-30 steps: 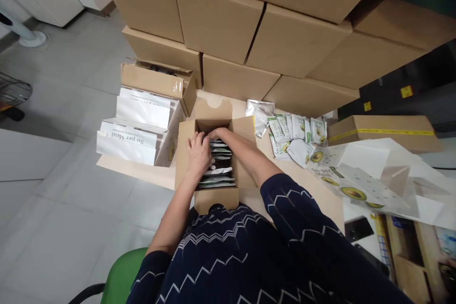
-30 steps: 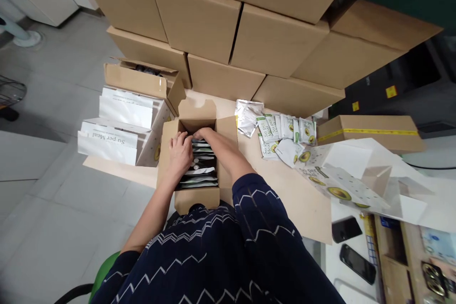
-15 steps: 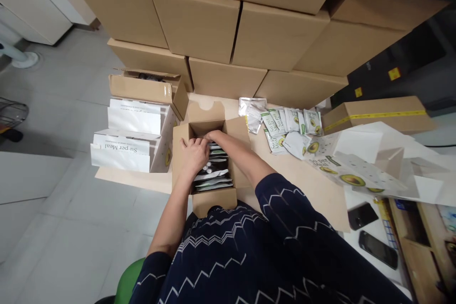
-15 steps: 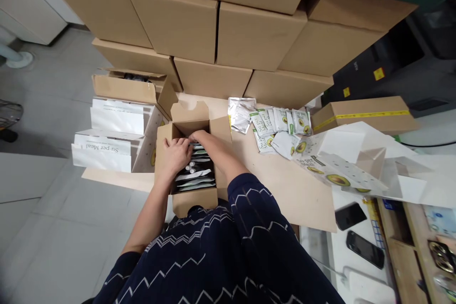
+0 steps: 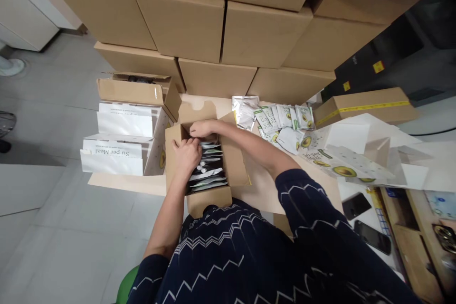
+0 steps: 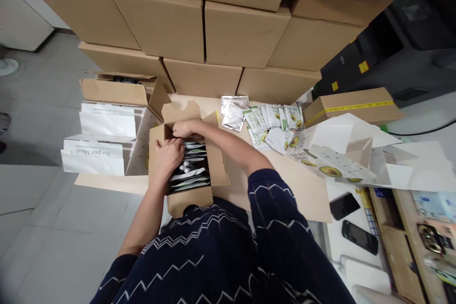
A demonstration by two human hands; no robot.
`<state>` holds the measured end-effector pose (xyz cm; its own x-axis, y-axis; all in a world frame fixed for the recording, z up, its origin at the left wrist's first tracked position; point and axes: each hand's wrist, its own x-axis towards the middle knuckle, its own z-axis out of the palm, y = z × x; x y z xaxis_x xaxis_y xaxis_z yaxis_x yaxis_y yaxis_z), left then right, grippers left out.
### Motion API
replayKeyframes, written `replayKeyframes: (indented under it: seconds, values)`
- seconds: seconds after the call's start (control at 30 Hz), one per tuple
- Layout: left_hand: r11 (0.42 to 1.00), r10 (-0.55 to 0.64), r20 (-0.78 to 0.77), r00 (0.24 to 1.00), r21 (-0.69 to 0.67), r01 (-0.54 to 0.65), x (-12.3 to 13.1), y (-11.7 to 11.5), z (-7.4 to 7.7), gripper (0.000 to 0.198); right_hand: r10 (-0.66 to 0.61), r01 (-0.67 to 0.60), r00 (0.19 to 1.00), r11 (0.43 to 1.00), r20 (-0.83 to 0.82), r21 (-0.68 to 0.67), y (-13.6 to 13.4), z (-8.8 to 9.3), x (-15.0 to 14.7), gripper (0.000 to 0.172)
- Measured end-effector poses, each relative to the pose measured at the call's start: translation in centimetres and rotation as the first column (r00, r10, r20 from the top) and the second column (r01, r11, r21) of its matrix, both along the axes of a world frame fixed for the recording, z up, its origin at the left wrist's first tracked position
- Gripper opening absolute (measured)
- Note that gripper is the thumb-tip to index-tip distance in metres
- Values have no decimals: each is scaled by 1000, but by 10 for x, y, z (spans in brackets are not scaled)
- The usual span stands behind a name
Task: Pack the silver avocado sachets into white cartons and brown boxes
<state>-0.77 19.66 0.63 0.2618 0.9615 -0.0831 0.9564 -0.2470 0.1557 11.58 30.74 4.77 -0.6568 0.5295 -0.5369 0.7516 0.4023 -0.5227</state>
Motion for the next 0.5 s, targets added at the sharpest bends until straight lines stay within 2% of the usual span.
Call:
replayKeyframes:
  seconds: [0.07, 0.1, 0.13, 0.17, 0.2, 0.27, 0.33, 0.37, 0.43, 0.5]
  values:
    - [1000, 6, -5, 1000, -5, -6, 1, 0, 0, 32, -102, 86, 956, 994, -274, -69, 1, 30, 30, 28]
    - [1000, 9, -6, 1000, -9, -9, 1, 0, 1, 32, -193, 161, 906, 980, -376, -117, 2, 42, 50, 30]
    - [1000, 10, -5, 1000, -12, -10, 2, -1, 2, 32, -290, 270, 845, 957, -450, -110, 5, 49, 73, 32]
    - [1000, 9, -1, 1000, -13, -9, 3, -1, 3, 31, -389, 409, 774, 910, -499, -74, 8, 51, 95, 34]
    - [1000, 10, 4, 1000, -13, -10, 3, -1, 4, 31, -485, 559, 698, 829, -526, -24, 11, 48, 118, 35]
    - [1000, 12, 16, 1000, -4, -12, 4, -2, 5, 31, -657, 785, 568, 613, -495, 86, 17, 25, 156, 37]
    - [1000, 11, 17, 1000, 7, -12, 4, -3, 5, 31, -814, 886, 464, 418, -349, 202, 18, -11, 180, 39]
    - [1000, 8, 14, 1000, 12, -8, 4, -3, 5, 31, -871, 894, 431, 377, -234, 244, 16, -31, 186, 41]
    - [1000, -1, 8, 1000, 18, 1, 3, -3, 4, 31, -921, 890, 389, 373, -11, 262, 8, -67, 186, 57]
    - [1000, -3, 11, 1000, 15, 3, 3, -2, 3, 31, -926, 894, 355, 376, 127, 246, -2, -95, 175, 78]
